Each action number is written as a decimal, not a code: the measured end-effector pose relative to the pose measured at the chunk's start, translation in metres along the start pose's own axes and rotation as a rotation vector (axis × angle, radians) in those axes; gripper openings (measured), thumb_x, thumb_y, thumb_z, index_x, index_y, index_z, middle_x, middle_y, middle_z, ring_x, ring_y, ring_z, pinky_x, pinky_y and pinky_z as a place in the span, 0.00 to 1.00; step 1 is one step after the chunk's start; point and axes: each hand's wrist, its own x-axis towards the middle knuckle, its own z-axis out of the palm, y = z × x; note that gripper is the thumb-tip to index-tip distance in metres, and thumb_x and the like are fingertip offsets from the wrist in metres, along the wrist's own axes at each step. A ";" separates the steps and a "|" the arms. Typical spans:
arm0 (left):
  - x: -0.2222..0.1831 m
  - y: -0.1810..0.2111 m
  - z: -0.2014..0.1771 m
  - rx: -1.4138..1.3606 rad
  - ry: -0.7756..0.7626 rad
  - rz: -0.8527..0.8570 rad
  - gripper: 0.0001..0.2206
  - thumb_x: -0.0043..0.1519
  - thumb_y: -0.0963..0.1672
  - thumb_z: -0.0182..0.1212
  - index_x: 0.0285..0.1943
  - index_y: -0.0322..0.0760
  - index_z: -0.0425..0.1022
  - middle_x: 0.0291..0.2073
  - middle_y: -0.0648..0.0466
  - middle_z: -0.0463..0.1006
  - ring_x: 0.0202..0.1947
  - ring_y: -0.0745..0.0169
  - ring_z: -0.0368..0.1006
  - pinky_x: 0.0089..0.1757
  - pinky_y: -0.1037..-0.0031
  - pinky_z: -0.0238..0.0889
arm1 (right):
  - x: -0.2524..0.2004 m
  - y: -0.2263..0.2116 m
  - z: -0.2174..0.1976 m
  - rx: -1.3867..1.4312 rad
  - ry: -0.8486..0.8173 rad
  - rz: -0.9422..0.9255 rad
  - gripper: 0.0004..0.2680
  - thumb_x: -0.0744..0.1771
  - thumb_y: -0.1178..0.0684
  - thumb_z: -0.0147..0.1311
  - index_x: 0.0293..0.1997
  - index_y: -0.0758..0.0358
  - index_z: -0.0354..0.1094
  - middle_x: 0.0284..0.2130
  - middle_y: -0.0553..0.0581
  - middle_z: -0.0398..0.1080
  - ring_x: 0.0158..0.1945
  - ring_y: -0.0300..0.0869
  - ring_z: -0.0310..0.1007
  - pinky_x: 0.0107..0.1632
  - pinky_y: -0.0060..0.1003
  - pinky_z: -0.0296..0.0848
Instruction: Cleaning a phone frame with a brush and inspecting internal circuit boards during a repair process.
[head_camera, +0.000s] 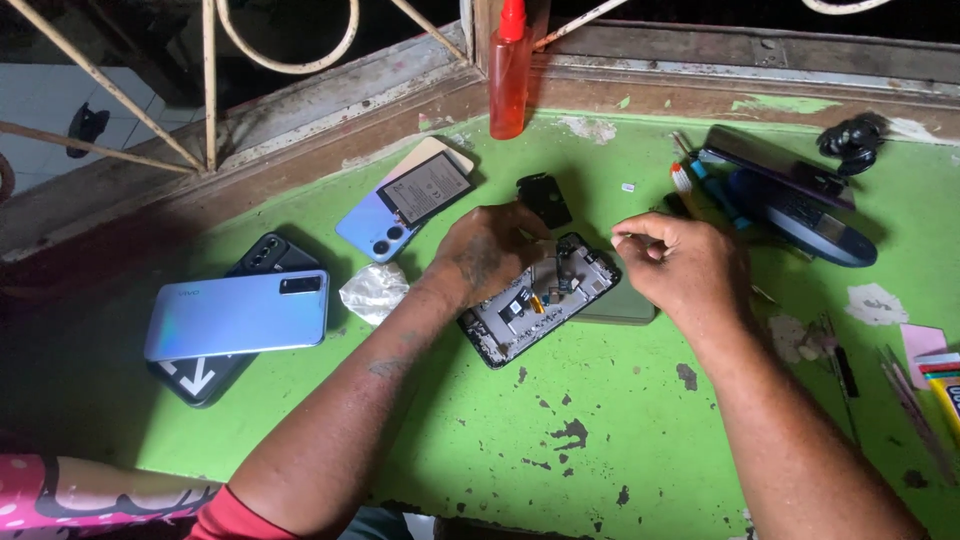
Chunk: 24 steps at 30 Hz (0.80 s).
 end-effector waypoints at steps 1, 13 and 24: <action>-0.005 0.008 -0.006 -0.001 0.001 -0.004 0.09 0.61 0.49 0.67 0.49 0.56 0.82 0.30 0.61 0.85 0.39 0.60 0.82 0.45 0.71 0.73 | 0.001 -0.001 0.001 0.000 -0.004 -0.001 0.08 0.63 0.51 0.59 0.43 0.46 0.80 0.34 0.53 0.80 0.39 0.45 0.79 0.42 0.40 0.78; 0.003 -0.010 0.006 0.252 0.046 0.079 0.10 0.59 0.51 0.64 0.48 0.61 0.82 0.32 0.60 0.85 0.46 0.53 0.81 0.51 0.64 0.73 | -0.006 -0.005 0.011 0.066 0.007 -0.112 0.08 0.63 0.54 0.61 0.43 0.52 0.81 0.29 0.58 0.78 0.32 0.43 0.76 0.35 0.38 0.74; 0.034 -0.012 -0.012 -0.072 0.453 0.021 0.16 0.53 0.49 0.72 0.50 0.56 0.78 0.43 0.57 0.85 0.51 0.46 0.80 0.52 0.56 0.74 | 0.057 0.003 0.066 0.312 0.079 -0.185 0.10 0.63 0.57 0.59 0.46 0.49 0.80 0.33 0.62 0.78 0.41 0.47 0.80 0.42 0.40 0.78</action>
